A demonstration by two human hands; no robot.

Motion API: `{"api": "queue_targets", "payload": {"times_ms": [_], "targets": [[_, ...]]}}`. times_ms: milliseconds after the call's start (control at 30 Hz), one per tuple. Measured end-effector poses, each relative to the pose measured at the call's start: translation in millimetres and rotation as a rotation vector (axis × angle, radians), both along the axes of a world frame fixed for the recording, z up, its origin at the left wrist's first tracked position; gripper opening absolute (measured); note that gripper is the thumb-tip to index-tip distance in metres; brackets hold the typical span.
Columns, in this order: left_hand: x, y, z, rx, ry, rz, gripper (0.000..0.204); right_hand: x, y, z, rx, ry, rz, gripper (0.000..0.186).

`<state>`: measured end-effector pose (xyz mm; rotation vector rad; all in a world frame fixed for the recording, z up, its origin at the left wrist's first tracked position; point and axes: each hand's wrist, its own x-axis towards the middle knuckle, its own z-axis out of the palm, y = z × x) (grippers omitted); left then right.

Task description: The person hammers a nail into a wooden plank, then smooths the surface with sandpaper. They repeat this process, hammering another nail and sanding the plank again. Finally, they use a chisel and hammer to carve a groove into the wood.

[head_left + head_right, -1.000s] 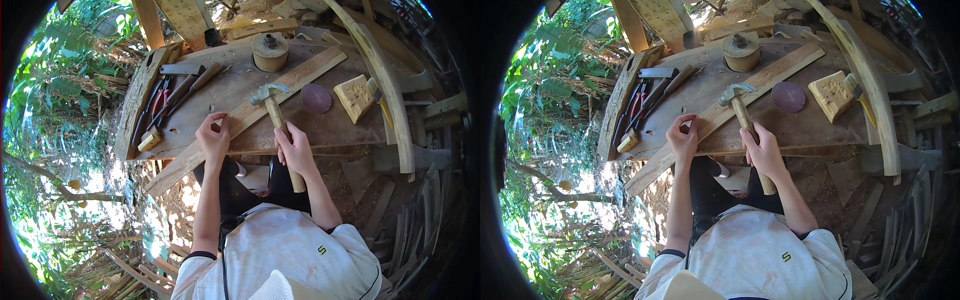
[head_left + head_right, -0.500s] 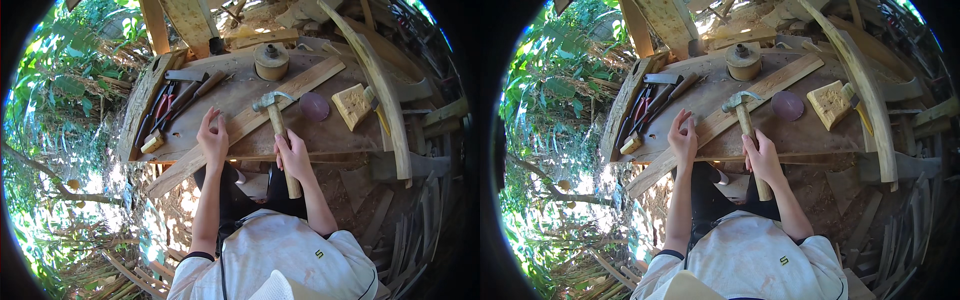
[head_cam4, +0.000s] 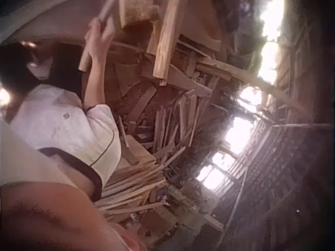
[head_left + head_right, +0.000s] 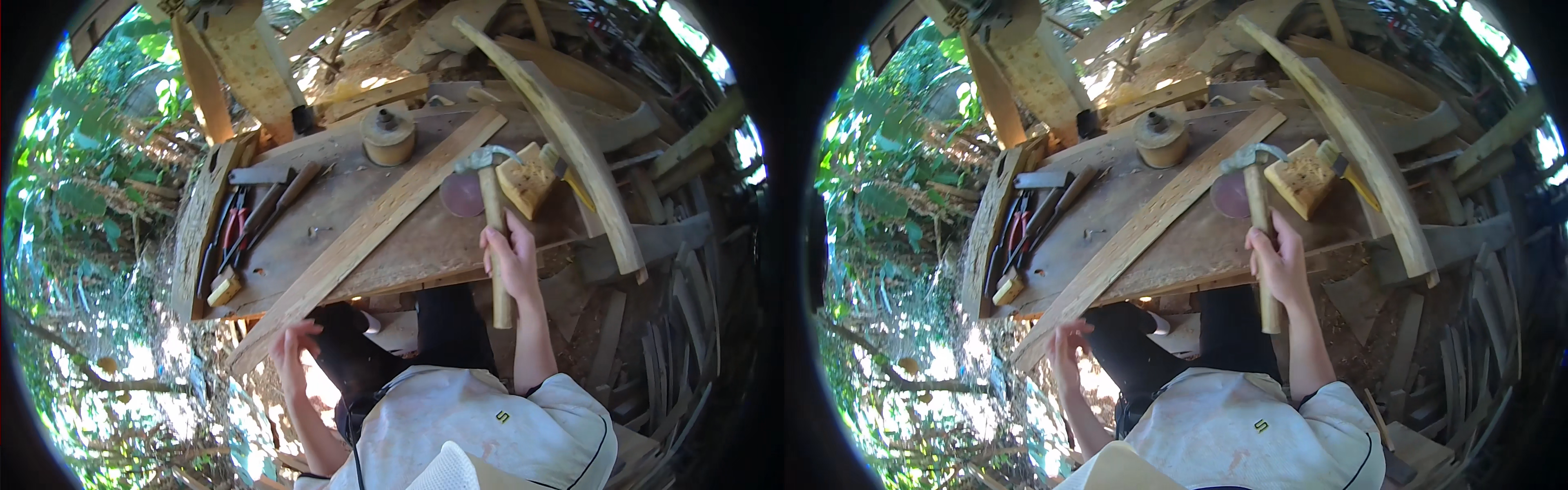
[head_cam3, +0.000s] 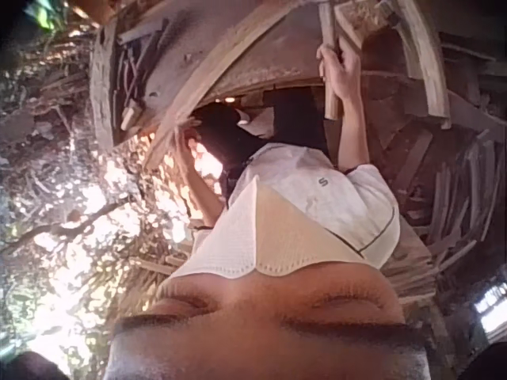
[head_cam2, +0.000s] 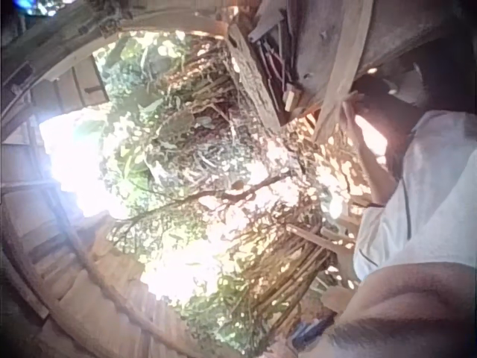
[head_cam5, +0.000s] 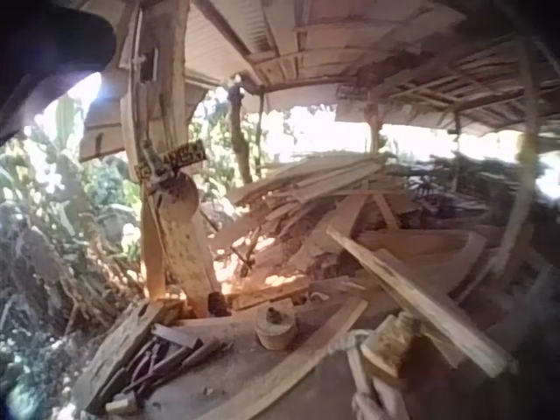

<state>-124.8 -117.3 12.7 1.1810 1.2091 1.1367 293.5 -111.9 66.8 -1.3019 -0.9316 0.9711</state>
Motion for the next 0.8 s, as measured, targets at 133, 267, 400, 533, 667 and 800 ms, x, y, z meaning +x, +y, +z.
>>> {"api": "queue_targets", "payload": {"times_ms": [133, 267, 400, 533, 667, 800], "targets": [[-24, -21, -18, -0.079, -0.031, 0.08, 0.059, 45, -1, 22, -0.141, -0.571, -0.229, 0.048], [-34, -16, -31, -0.261, -0.077, 0.058, 0.068, 78, 9, 10, -0.04, -0.953, -0.332, 0.053], [-42, -12, -40, -0.319, -0.113, 0.096, 0.076, 87, 13, 16, -0.149, -1.081, -0.327, 0.056], [-50, -9, -53, -0.386, -0.299, 0.202, 0.079, 91, 19, 29, -0.296, -1.229, -0.253, 0.054], [-54, -5, -67, -0.325, -0.47, 0.445, 0.07, 94, 24, 28, -0.26, -1.338, -0.266, 0.049], [-57, -1, -71, -0.266, -0.514, 0.671, 0.058, 57, 30, 38, -0.031, -1.349, -0.18, 0.05]]}}
